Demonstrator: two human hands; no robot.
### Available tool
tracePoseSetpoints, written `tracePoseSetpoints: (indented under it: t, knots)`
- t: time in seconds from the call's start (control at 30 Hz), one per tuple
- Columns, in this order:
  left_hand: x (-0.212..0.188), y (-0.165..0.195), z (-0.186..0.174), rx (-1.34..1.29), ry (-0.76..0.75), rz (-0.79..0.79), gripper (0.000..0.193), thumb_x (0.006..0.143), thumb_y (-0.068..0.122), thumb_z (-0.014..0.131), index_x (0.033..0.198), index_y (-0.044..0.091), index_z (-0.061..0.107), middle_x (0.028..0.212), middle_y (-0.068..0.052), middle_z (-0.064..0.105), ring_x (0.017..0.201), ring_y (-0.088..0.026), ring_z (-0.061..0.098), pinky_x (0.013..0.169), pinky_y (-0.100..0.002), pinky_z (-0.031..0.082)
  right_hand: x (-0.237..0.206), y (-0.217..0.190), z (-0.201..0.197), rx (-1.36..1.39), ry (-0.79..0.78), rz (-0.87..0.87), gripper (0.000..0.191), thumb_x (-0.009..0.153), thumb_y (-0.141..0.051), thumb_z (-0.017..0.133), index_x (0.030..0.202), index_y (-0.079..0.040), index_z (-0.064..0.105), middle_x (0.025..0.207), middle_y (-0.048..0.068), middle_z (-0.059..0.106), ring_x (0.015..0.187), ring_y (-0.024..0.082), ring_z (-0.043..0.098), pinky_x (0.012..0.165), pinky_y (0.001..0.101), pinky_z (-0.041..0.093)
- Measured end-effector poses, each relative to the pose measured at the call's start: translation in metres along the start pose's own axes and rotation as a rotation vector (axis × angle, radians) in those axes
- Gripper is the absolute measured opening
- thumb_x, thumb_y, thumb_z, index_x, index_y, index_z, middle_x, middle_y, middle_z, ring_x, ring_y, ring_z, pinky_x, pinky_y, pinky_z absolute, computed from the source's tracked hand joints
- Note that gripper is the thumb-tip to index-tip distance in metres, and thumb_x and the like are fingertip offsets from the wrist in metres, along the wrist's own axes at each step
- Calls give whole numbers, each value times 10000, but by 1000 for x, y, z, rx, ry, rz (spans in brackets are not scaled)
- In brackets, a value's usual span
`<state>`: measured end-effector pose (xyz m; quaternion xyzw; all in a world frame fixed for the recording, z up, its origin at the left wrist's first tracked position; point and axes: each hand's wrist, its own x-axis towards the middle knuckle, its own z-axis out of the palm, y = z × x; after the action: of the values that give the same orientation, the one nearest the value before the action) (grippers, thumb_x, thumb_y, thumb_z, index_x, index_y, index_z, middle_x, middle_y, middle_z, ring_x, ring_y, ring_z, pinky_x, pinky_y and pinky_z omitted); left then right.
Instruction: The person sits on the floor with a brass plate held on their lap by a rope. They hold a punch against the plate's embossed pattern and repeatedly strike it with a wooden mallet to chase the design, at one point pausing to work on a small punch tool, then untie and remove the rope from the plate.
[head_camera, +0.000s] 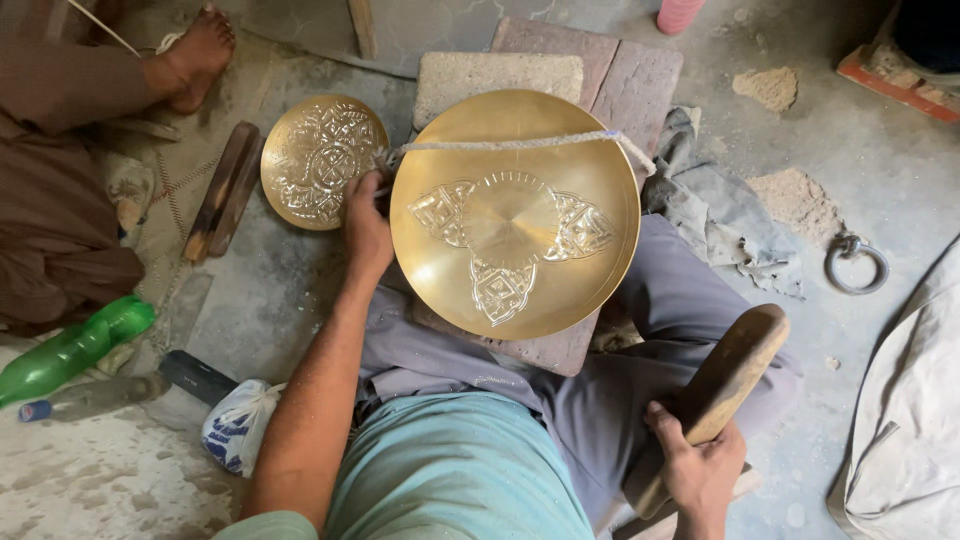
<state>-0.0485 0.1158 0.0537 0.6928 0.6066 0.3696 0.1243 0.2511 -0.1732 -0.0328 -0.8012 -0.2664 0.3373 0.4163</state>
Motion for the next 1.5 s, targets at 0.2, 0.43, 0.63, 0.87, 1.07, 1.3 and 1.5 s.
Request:
tracePoseSetpoints:
  t: [0.2,0.43,0.63,0.87,1.07,1.3,1.5]
  knots:
    - [-10,-8,-13,19,142,-33,214,978,129,727,1145,13,661,1098,-162,628,943,-317,672,775,-408,565,2,8,-2,4,-13,27,242,781,-125,808,926,46,718,809,117,767,740,180,705,736,318,542]
    - [-24,-25,-15,47,119,-1,190,1012,109,725,1143,-5,648,1073,-155,618,861,-262,659,692,-372,533,12,-14,-10,-285,-52,124,419,794,-248,812,1070,38,679,830,198,757,776,324,738,754,414,555]
    - [-25,-26,-12,-167,38,-35,164,1024,100,690,1120,-15,623,1050,-117,609,766,-173,632,636,-315,524,3,-41,-6,-784,-246,-77,627,782,-440,840,1173,4,633,942,275,722,855,467,693,751,526,534]
    - [-19,-23,-21,-237,-12,33,151,1048,112,683,1117,-7,622,1025,-108,656,790,-177,669,671,-316,542,-12,-80,61,10,-214,-159,428,971,-270,661,1281,21,612,936,194,750,771,216,676,705,382,561]
    - [-12,-31,-32,-269,-90,94,147,1035,116,685,1101,-2,624,1025,-112,644,824,-202,670,682,-322,546,28,-120,96,-74,-136,-448,310,1020,-229,659,1170,42,654,984,166,762,832,210,716,742,362,566]
    - [0,-34,-52,-378,-254,58,173,1040,131,675,1138,-1,622,1049,-86,620,812,-160,685,683,-293,560,131,-230,105,-109,45,-825,153,1066,-48,627,1188,-46,718,973,115,772,836,256,717,829,391,573]
    - [4,-36,-56,-376,-381,75,155,981,116,710,1098,22,675,1171,-88,619,851,-146,725,615,-293,546,127,-259,128,-549,19,-1288,378,912,-127,750,1253,12,663,1164,256,650,956,431,671,797,471,560]
